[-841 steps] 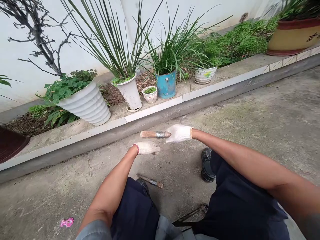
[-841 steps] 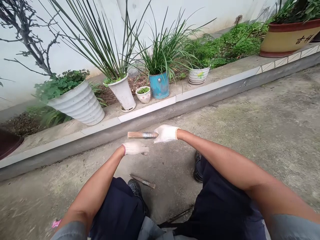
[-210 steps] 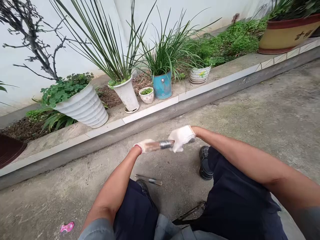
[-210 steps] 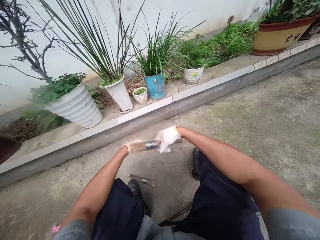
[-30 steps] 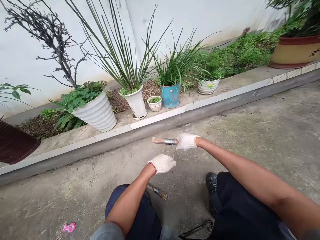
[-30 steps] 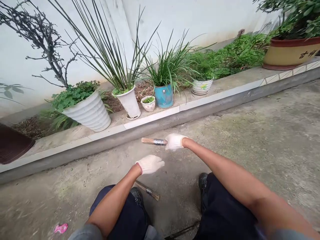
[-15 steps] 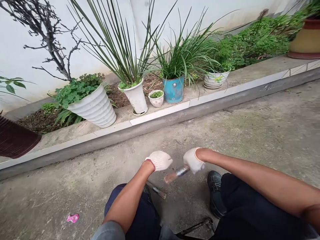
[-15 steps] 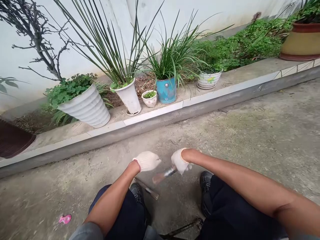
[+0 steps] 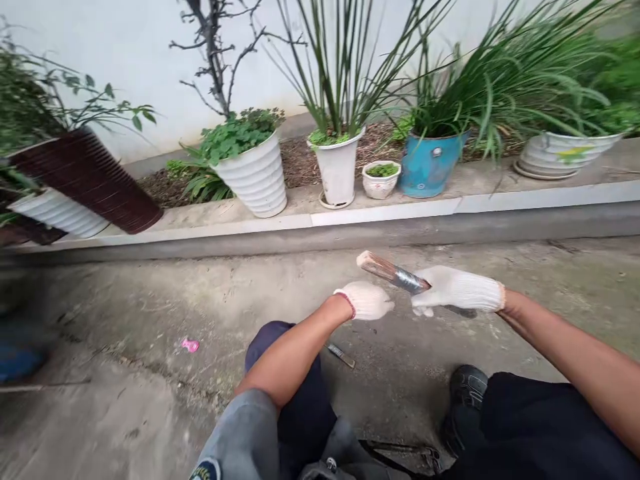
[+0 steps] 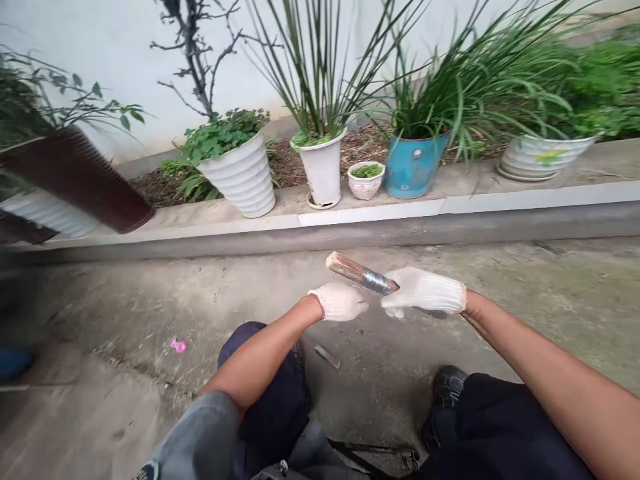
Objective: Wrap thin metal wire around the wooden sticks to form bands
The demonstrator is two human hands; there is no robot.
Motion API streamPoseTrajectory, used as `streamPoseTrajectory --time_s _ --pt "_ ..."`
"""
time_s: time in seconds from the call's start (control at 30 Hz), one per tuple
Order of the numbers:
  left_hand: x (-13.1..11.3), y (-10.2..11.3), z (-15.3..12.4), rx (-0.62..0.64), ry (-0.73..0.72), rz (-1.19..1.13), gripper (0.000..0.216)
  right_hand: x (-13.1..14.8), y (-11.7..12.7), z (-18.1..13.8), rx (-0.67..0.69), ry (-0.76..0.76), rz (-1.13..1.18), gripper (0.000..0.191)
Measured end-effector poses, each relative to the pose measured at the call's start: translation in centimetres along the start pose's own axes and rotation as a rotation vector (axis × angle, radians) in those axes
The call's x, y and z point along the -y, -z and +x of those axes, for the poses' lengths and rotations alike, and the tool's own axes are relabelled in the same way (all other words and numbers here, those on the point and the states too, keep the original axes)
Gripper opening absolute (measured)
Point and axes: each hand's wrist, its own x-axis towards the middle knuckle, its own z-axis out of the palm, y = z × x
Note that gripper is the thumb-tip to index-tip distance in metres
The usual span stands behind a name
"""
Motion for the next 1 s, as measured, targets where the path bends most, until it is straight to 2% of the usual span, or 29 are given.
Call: streamPoseTrajectory --time_s 0.1,0.17,0.23,0.33,0.4,0.43,0.5,0.57,0.7,0.77,0.83,1.0 --pt "-0.1 -0.8 -1.1 -0.059 -0.038 -0.005 0.043 1.3 -1.8 -0.3 0.089 -0.008 -0.019 0.023" --pt "-0.6 -1.9 -2.4 -0.065 0.044 -0.041 0.045 1.6 -2.8 -0.2 0.098 0.004 -0.012 0.030" --pt "-1.8 -4.0 -4.2 -0.102 0.201 -0.062 0.051 1.6 -3.5 -0.1 0.094 0.038 0.045 0.041" --pt "-5.1 -9.3 -7.1 -0.285 0.412 -0.070 0.059 0.8 -4.2 -0.5 0.055 0.064 0.106 0.050" --pt "-7.9 -13.6 -8.7 -0.340 0.479 -0.114 0.058 -0.1 -4.9 -1.1 0.012 0.052 0.078 0.048" --pt "-9.3 -15.7 -9.2 -0.313 0.485 -0.154 0.058 -0.6 -5.3 -1.4 -0.015 0.040 0.044 0.045" --pt "-11.5 -19.2 -9.6 -0.181 0.409 -0.243 0.059 -1.2 -6.2 -2.1 -0.083 0.007 -0.048 0.039" --pt "-12.6 -21.2 -9.3 -0.109 0.321 -0.316 0.060 -1.4 -7.1 -2.8 -0.141 -0.037 -0.136 0.035" --pt "-11.8 -22.4 -7.7 -0.107 0.335 -0.301 0.053 -0.9 -7.9 -3.7 -0.164 -0.072 -0.178 0.035" --pt "-11.1 -22.6 -6.9 -0.045 0.269 -0.238 0.046 -1.2 -7.6 -3.5 -0.170 -0.071 -0.181 0.034" --pt "-10.8 -22.9 -6.2 0.015 0.213 -0.212 0.049 -2.1 -7.0 -2.9 -0.199 -0.061 -0.201 0.035" --pt "-11.5 -23.7 -5.5 0.144 0.225 -0.229 0.058 -6.0 -5.9 -1.1 -0.247 -0.053 -0.266 0.038"
